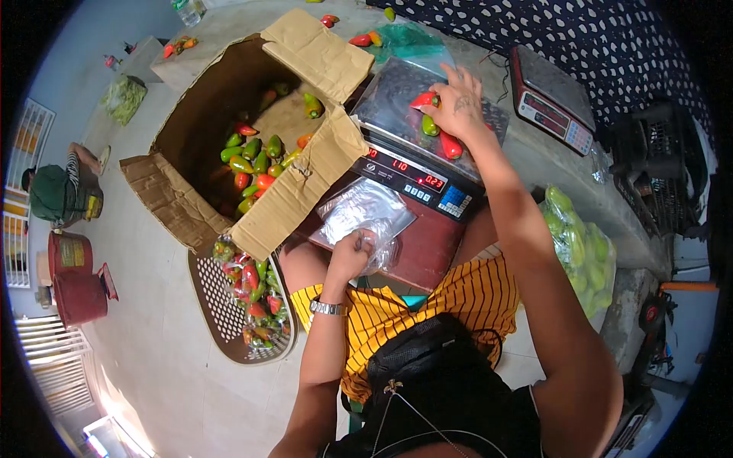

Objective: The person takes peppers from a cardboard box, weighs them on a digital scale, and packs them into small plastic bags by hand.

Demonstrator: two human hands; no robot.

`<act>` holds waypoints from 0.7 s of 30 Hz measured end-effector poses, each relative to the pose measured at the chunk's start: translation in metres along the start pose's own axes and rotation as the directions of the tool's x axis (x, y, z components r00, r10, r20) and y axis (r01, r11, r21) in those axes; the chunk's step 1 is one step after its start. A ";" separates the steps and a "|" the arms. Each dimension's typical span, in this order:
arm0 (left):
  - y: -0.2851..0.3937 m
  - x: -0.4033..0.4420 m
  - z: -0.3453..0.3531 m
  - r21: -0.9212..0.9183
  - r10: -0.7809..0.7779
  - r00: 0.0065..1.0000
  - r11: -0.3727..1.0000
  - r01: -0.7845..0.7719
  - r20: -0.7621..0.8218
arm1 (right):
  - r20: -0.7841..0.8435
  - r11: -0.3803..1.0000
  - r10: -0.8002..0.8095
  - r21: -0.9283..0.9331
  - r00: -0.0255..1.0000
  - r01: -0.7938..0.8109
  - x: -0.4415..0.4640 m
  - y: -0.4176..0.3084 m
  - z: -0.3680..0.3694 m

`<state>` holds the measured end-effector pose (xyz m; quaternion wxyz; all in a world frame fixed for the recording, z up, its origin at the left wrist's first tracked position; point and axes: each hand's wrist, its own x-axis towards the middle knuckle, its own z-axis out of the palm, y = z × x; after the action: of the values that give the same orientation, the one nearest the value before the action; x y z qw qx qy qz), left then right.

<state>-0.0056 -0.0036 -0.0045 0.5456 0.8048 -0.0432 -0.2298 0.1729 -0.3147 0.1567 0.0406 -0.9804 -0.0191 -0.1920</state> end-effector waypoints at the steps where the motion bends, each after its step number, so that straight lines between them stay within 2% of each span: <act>1: 0.001 0.000 -0.001 -0.001 -0.021 1.000 1.000 0.021 0.022 | -0.053 1.000 -0.006 0.001 0.999 0.006 0.001 -0.001 0.000; 2: 0.001 -0.001 -0.001 0.018 -0.015 1.000 1.000 0.015 0.022 | -0.104 1.000 -0.010 0.001 0.995 0.010 0.000 -0.001 0.000; 5: 0.002 0.000 -0.001 0.049 0.018 1.000 0.999 -0.018 -0.003 | -0.428 0.968 0.104 0.253 0.898 0.008 -0.001 -0.002 -0.008; 8: -0.001 0.001 0.002 0.051 0.043 0.998 0.998 -0.041 -0.036 | -0.556 0.928 0.159 0.366 0.816 0.069 -0.001 -0.001 -0.020; 9: -0.002 0.003 0.002 0.062 0.039 0.999 0.997 -0.037 -0.030 | -0.581 0.942 0.139 0.328 0.802 0.074 -0.001 0.000 -0.024; 15: 0.003 0.001 0.002 0.064 0.017 0.999 0.998 -0.015 -0.032 | -0.585 0.950 0.116 0.301 0.803 0.082 -0.004 -0.001 -0.032; 21: 0.001 0.000 0.002 0.018 0.028 0.999 0.999 -0.028 -0.025 | -0.555 0.930 0.149 0.361 0.818 0.075 -0.008 -0.013 -0.031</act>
<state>-0.0066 -0.0058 -0.0046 0.5420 0.8117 -0.0496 -0.2118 0.1530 -0.3042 0.1829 0.2302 -0.8519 -0.0218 -0.4698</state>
